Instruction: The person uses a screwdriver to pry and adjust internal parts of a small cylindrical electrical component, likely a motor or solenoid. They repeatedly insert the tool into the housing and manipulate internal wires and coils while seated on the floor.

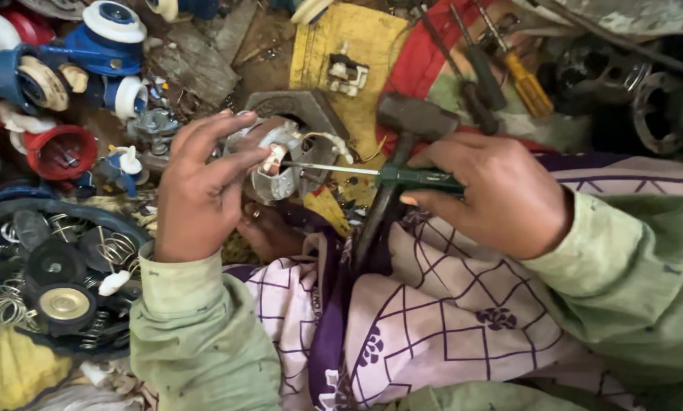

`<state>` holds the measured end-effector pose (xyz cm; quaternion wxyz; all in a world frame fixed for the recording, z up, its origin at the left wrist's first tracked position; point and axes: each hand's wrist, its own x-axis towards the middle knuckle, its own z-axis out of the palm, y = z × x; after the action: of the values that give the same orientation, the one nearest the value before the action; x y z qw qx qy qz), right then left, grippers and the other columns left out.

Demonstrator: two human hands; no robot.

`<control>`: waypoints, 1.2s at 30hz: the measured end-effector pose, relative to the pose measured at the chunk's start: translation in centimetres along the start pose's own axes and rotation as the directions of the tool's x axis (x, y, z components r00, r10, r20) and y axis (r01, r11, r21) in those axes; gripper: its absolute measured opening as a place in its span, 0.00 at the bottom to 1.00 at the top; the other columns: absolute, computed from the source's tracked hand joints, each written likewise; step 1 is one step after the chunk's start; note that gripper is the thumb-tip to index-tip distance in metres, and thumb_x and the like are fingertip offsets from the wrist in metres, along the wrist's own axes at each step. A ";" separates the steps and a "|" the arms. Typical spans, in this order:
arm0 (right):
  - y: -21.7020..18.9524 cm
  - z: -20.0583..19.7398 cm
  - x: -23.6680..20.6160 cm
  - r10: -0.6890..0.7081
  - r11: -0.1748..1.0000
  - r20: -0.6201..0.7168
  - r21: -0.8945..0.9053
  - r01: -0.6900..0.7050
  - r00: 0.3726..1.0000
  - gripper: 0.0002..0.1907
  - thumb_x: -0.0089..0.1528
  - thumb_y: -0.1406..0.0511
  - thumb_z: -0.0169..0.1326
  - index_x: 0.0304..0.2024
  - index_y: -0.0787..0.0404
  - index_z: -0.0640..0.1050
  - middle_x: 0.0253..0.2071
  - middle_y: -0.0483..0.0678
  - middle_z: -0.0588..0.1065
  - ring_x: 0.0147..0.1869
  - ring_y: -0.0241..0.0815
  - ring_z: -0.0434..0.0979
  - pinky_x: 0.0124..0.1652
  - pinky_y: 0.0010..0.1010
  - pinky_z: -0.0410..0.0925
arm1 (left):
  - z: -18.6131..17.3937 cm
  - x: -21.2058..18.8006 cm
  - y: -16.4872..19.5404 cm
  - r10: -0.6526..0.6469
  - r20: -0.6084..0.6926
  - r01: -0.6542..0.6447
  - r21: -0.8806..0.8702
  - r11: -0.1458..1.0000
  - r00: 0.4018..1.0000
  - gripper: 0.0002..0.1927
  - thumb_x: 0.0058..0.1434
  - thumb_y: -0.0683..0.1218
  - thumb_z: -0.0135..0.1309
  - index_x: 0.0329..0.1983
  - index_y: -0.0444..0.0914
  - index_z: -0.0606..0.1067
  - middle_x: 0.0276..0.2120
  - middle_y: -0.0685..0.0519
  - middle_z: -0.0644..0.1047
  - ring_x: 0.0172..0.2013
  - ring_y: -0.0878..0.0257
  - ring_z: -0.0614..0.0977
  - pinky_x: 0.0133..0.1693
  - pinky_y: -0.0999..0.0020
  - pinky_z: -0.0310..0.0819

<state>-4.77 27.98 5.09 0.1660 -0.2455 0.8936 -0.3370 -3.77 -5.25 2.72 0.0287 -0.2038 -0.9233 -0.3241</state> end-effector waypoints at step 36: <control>-0.6 -0.2 0.2 -0.003 1.000 -0.010 0.001 0.003 1.000 0.17 0.56 0.60 0.66 0.43 0.62 0.82 0.33 0.53 0.77 0.36 0.55 0.78 0.36 0.42 0.71 | -0.2 0.3 1.1 -0.147 0.015 0.147 -0.065 0.987 0.989 0.24 0.47 0.45 0.71 0.46 0.35 0.78 0.63 0.45 0.70 0.65 0.43 0.69 0.65 0.50 0.66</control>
<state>-4.82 27.59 5.58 0.1613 -0.2453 0.8938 -0.3389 -3.62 -4.48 3.61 -0.0069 -0.1377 -0.9247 -0.3548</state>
